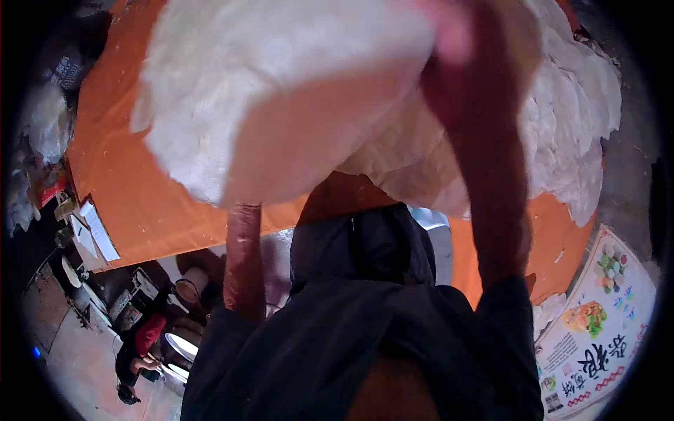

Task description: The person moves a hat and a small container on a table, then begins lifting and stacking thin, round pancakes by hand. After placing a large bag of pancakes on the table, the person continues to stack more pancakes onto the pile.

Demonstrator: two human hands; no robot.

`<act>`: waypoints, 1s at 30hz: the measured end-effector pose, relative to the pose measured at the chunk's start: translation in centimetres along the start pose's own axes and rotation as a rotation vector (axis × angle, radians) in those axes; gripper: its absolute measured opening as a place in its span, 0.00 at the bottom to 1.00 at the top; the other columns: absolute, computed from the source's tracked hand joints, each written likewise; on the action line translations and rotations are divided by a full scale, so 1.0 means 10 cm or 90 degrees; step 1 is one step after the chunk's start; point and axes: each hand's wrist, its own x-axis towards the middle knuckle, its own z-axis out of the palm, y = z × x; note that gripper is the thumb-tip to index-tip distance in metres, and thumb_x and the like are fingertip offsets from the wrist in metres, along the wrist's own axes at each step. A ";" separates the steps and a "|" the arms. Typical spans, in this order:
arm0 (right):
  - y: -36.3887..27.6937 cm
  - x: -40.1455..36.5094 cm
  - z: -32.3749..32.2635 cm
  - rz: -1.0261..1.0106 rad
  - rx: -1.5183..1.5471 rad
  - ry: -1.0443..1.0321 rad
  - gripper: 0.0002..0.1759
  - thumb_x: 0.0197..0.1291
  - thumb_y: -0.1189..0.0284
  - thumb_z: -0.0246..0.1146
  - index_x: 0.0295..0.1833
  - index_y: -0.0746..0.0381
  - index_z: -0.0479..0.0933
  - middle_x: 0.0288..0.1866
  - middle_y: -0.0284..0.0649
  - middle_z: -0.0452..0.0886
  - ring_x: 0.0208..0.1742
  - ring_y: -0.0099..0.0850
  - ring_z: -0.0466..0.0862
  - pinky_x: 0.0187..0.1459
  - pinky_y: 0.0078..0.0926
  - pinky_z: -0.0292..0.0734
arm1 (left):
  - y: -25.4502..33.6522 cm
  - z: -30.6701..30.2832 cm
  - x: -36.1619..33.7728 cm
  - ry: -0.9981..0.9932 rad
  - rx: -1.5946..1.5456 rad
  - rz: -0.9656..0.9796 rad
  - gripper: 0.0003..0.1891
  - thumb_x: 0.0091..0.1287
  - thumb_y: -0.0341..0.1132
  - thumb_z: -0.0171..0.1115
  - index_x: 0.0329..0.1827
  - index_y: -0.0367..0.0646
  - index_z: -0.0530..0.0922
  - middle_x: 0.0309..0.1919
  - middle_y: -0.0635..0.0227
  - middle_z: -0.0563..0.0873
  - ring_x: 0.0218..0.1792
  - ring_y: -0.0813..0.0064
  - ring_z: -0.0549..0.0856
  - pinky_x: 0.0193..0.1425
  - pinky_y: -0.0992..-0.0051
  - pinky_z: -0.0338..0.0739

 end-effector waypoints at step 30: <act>1.91 -0.23 -0.35 0.254 -0.037 0.096 0.26 0.55 0.60 0.71 0.52 0.69 0.81 0.40 0.38 0.86 0.39 0.29 0.85 0.39 0.27 0.81 | 0.18 -0.64 0.24 0.018 0.247 0.116 0.23 0.69 0.31 0.60 0.66 0.34 0.72 0.59 0.61 0.80 0.57 0.65 0.81 0.58 0.65 0.79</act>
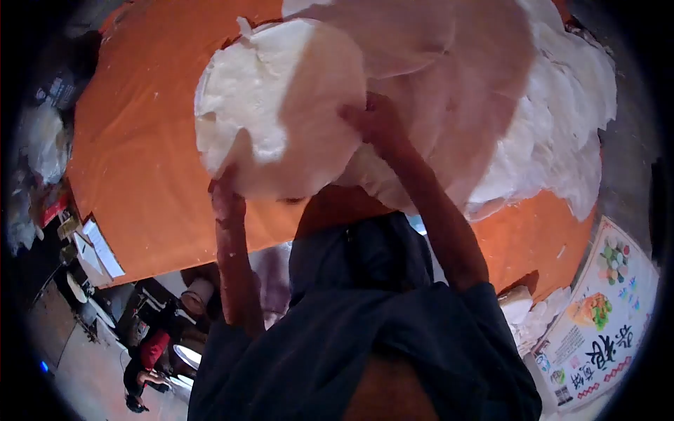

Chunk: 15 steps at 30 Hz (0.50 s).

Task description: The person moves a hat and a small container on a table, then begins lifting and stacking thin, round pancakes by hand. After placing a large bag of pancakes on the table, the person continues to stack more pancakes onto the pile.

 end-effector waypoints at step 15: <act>-0.19 0.86 -1.62 -0.146 -0.442 0.552 0.21 0.50 0.62 0.72 0.46 0.63 0.82 0.35 0.45 0.87 0.38 0.36 0.87 0.42 0.33 0.81 | -0.30 0.06 0.02 0.051 -0.074 -0.025 0.28 0.65 0.30 0.65 0.69 0.35 0.70 0.61 0.61 0.80 0.61 0.62 0.79 0.67 0.63 0.73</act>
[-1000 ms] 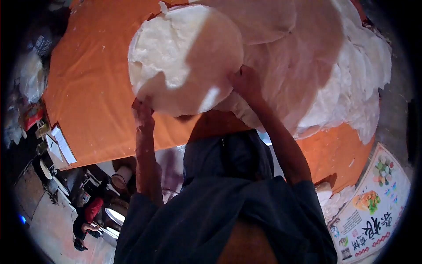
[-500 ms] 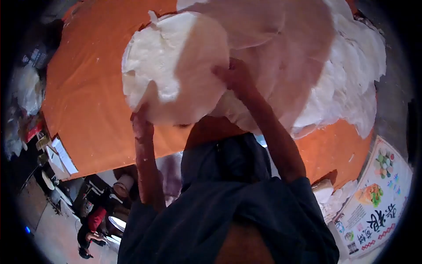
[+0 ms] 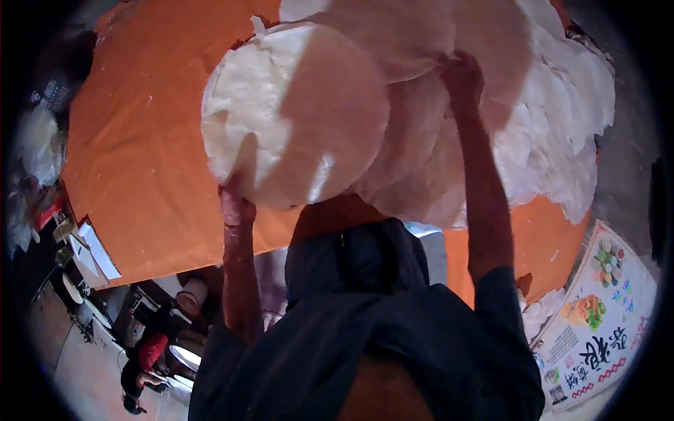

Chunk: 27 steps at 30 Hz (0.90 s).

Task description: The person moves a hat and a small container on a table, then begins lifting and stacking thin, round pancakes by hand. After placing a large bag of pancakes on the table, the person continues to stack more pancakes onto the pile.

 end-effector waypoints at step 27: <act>-3.16 -0.53 -1.11 -0.507 0.162 -0.552 0.11 0.64 0.64 0.63 0.44 0.61 0.81 0.27 0.30 0.79 0.23 0.20 0.76 0.23 0.21 0.69 | -0.02 0.16 0.04 0.043 0.099 0.096 0.22 0.68 0.33 0.61 0.64 0.34 0.74 0.57 0.59 0.82 0.58 0.65 0.80 0.61 0.66 0.77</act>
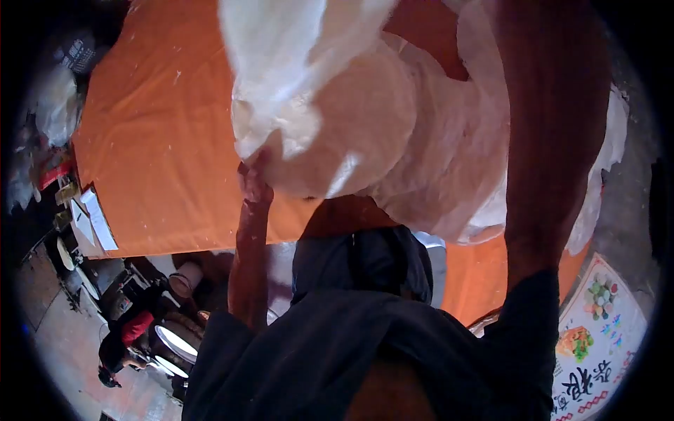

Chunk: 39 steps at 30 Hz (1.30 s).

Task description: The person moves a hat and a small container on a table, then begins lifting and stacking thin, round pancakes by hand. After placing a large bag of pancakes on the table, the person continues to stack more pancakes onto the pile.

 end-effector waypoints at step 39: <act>2.33 -1.91 0.89 0.551 -0.188 0.221 0.17 0.53 0.58 0.71 0.32 0.62 0.79 0.24 0.42 0.80 0.27 0.34 0.79 0.35 0.35 0.76 | 0.01 -0.09 -0.04 0.012 0.044 0.009 0.21 0.66 0.29 0.63 0.60 0.30 0.76 0.56 0.55 0.83 0.58 0.63 0.82 0.66 0.64 0.75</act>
